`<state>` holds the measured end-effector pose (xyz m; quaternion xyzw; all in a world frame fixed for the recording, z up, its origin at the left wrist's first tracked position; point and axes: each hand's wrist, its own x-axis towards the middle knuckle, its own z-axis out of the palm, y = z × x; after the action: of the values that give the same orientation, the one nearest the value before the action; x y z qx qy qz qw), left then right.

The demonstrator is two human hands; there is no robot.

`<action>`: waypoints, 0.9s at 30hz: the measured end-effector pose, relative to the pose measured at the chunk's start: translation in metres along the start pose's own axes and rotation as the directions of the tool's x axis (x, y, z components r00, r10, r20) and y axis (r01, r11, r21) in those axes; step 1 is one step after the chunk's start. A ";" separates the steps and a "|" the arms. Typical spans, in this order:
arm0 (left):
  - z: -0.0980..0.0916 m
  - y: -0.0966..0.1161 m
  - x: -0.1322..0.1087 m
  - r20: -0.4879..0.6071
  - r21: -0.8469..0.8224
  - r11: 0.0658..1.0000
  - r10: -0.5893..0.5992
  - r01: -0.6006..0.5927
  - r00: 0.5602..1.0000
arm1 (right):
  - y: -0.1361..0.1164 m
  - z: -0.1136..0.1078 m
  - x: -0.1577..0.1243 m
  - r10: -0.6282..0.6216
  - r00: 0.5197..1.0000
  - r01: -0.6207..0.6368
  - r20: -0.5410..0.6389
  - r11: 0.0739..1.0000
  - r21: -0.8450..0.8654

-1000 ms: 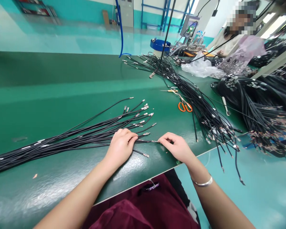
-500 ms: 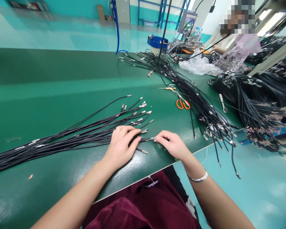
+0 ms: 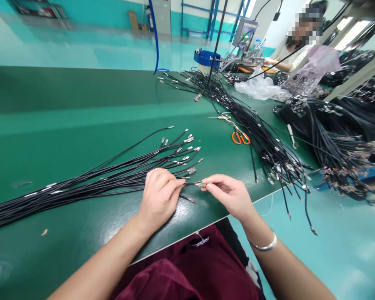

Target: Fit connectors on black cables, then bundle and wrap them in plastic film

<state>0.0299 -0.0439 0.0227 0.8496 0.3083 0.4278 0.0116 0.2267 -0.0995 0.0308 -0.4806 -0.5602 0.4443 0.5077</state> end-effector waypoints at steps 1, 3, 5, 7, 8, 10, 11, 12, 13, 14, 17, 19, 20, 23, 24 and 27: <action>-0.001 0.000 -0.001 -0.011 0.012 1.000 0.010 -0.010 1.000 | -0.002 0.001 -0.001 0.004 1.000 -0.005 0.012 0.999 0.032; -0.002 0.000 -0.002 -0.029 0.032 0.999 0.027 -0.026 0.999 | -0.005 0.004 -0.003 0.043 0.999 -0.043 0.001 0.995 0.086; -0.002 0.000 -0.003 -0.045 0.047 0.998 0.039 -0.037 0.998 | -0.006 0.007 -0.003 0.104 0.994 -0.101 -0.019 0.986 0.131; -0.003 0.000 -0.003 -0.053 0.055 0.998 0.047 -0.044 0.997 | -0.005 0.009 -0.004 0.153 0.988 -0.147 -0.020 0.972 0.184; -0.003 0.000 -0.003 -0.056 0.056 0.997 0.049 -0.046 0.997 | -0.004 0.010 -0.004 0.169 0.986 -0.162 -0.011 0.963 0.216; -0.004 0.001 -0.003 -0.064 0.050 0.998 0.049 -0.046 0.997 | -0.002 0.012 -0.004 0.188 0.982 -0.179 -0.004 0.944 0.278; -0.004 0.001 -0.002 -0.068 0.046 0.998 0.050 -0.046 0.996 | -0.001 0.012 -0.004 0.197 0.980 -0.188 0.000 0.935 0.303; -0.005 0.002 -0.002 -0.071 0.042 0.998 0.047 -0.044 0.996 | -0.001 0.013 -0.003 0.204 0.979 -0.194 0.004 0.926 0.324; -0.005 0.002 -0.002 -0.075 0.038 0.998 0.043 -0.040 0.996 | -0.001 0.014 -0.003 0.210 0.978 -0.200 0.009 0.917 0.345; -0.005 0.002 -0.002 -0.076 0.033 0.999 0.037 -0.035 0.996 | -0.001 0.015 -0.003 0.216 0.976 -0.205 0.013 0.908 0.364; -0.005 0.002 -0.003 -0.073 0.011 1.000 0.019 -0.018 0.997 | -0.003 0.019 -0.002 0.233 0.972 -0.219 0.019 0.882 0.416; -0.004 0.002 -0.003 -0.073 -0.008 1.000 0.011 -0.012 0.997 | -0.004 0.022 -0.001 0.254 0.967 -0.239 0.027 0.863 0.446; -0.004 0.001 -0.004 -0.074 -0.017 1.000 0.007 -0.009 0.997 | -0.004 0.024 -0.001 0.267 0.963 -0.251 0.033 0.850 0.462; -0.003 0.000 -0.005 -0.076 -0.044 0.999 -0.010 0.007 0.997 | -0.004 0.026 0.001 0.301 0.952 -0.289 0.061 0.811 0.508; -0.002 0.000 -0.005 -0.073 -0.058 0.998 -0.018 0.013 0.997 | -0.003 0.026 0.002 0.306 0.949 -0.298 0.071 0.805 0.513; -0.001 -0.001 -0.009 -0.044 -0.101 0.994 -0.039 0.034 0.998 | -0.005 0.019 0.003 0.290 0.954 -0.294 0.079 0.850 0.436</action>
<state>0.0249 -0.0474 0.0166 0.8321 0.3022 0.4618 0.0548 0.2071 -0.0977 0.0346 -0.4294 -0.3673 0.6345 0.5274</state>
